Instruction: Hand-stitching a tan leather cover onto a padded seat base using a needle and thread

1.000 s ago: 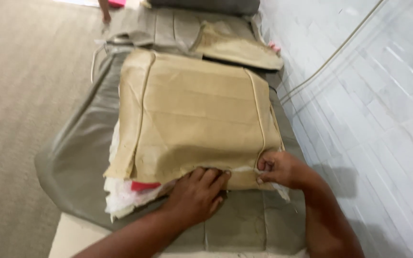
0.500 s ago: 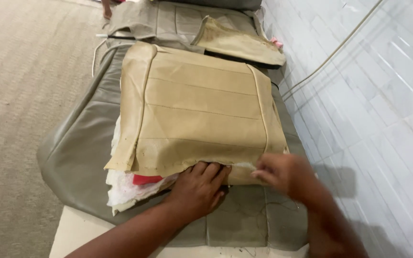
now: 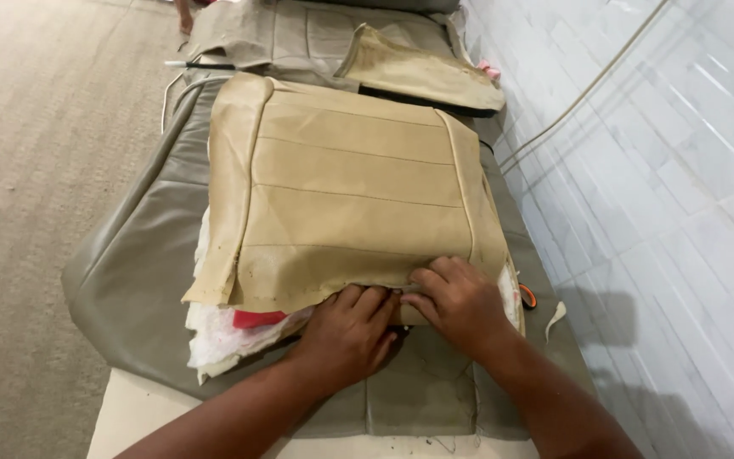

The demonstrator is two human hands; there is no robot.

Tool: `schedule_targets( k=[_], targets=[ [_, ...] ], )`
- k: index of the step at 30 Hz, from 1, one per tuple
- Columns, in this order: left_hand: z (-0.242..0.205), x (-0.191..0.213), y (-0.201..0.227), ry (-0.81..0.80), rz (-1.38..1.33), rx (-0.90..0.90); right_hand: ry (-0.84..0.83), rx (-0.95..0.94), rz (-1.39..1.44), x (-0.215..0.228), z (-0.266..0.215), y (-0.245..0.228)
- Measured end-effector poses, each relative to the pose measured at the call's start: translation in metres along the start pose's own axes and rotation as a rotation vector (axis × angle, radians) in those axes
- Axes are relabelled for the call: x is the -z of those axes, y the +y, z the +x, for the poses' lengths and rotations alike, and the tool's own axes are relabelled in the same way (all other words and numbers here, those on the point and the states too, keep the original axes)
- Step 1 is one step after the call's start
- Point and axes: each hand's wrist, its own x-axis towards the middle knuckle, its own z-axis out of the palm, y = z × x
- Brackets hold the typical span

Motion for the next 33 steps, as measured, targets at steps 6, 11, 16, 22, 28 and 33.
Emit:
schedule_targets(
  k=[6, 11, 16, 22, 28, 33],
  targets=[
    [-0.010, -0.013, -0.001, -0.033, 0.055, 0.055, 0.131, 0.109, -0.239, 0.006, 0.013, -0.012],
    [-0.009, -0.010, 0.004, -0.010, 0.131, 0.013, 0.136, 0.042, -0.067, 0.009, 0.013, -0.017],
    [0.002, -0.001, 0.008, 0.096, 0.083, -0.031, 0.206, -0.015, 0.220, 0.021, 0.009, -0.018],
    [-0.012, -0.019, 0.004, 0.012, 0.073, 0.047, -0.045, -0.049, 0.203, -0.001, -0.006, -0.007],
    [-0.010, -0.014, 0.005, -0.004, 0.221, 0.002, -0.112, 0.026, 0.126, -0.009, -0.008, -0.007],
    [-0.020, -0.009, 0.005, 0.037, 0.201, -0.087, -0.086, 0.082, -0.089, -0.012, -0.005, -0.016]
  ],
)
